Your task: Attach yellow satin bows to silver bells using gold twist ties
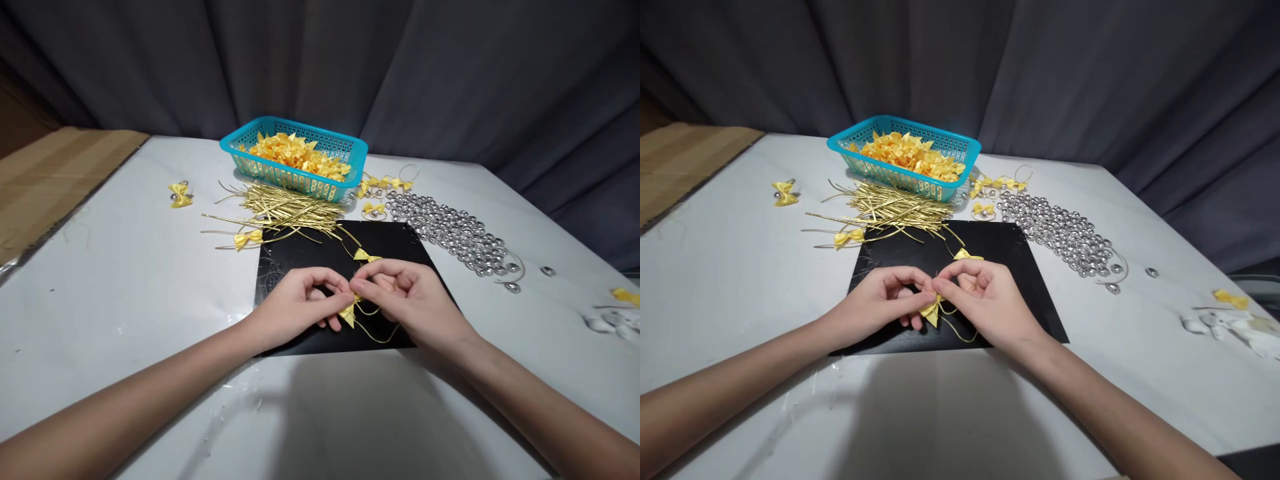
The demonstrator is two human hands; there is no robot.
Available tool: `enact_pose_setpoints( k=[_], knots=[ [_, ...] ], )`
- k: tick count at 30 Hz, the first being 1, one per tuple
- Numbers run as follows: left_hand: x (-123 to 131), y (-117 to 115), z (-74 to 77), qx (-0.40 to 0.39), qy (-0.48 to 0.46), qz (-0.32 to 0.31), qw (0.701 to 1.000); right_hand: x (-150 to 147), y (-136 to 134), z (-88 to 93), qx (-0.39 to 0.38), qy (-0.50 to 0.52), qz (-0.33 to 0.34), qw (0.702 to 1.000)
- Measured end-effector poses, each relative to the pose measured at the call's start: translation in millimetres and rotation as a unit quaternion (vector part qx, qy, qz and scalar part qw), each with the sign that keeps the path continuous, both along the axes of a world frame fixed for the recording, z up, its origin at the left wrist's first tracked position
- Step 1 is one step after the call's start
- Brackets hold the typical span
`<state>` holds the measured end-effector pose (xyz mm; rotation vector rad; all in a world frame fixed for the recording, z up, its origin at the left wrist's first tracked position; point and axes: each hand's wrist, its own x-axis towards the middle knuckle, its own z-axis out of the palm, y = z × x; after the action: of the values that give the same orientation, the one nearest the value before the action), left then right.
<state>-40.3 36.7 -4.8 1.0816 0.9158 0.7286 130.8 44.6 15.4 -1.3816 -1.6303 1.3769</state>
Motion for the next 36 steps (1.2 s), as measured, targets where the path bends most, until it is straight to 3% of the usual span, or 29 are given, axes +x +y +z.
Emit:
enact_pose_setpoints(
  k=[11, 22, 27, 31, 36],
  knots=[
    [0.0, 1.6, -5.0, 0.002, -0.040, 0.029, 0.999, -4.8, 0.2, -3.6, 0.039, 0.015, -0.005, 0.999],
    [0.2, 1.4, -1.6, 0.004, -0.016, 0.011, 1.000, -2.4, 1.2, -3.5, 0.000, 0.031, 0.004, 1.000],
    [0.1, 2.1, -1.3, 0.000, -0.014, 0.024, 1.000, 1.1, 5.3, 1.9, -0.026, 0.024, 0.036, 0.999],
    [-0.5, 1.9, -1.1, -0.001, -0.006, 0.020, 1.000, 3.9, 8.5, 3.4, 0.011, -0.004, 0.056, 0.998],
    [-0.2, 1.7, -0.4, 0.014, -0.005, 0.017, 1.000, 0.6, 8.2, 2.0, 0.017, 0.036, 0.076, 0.996]
  ],
)
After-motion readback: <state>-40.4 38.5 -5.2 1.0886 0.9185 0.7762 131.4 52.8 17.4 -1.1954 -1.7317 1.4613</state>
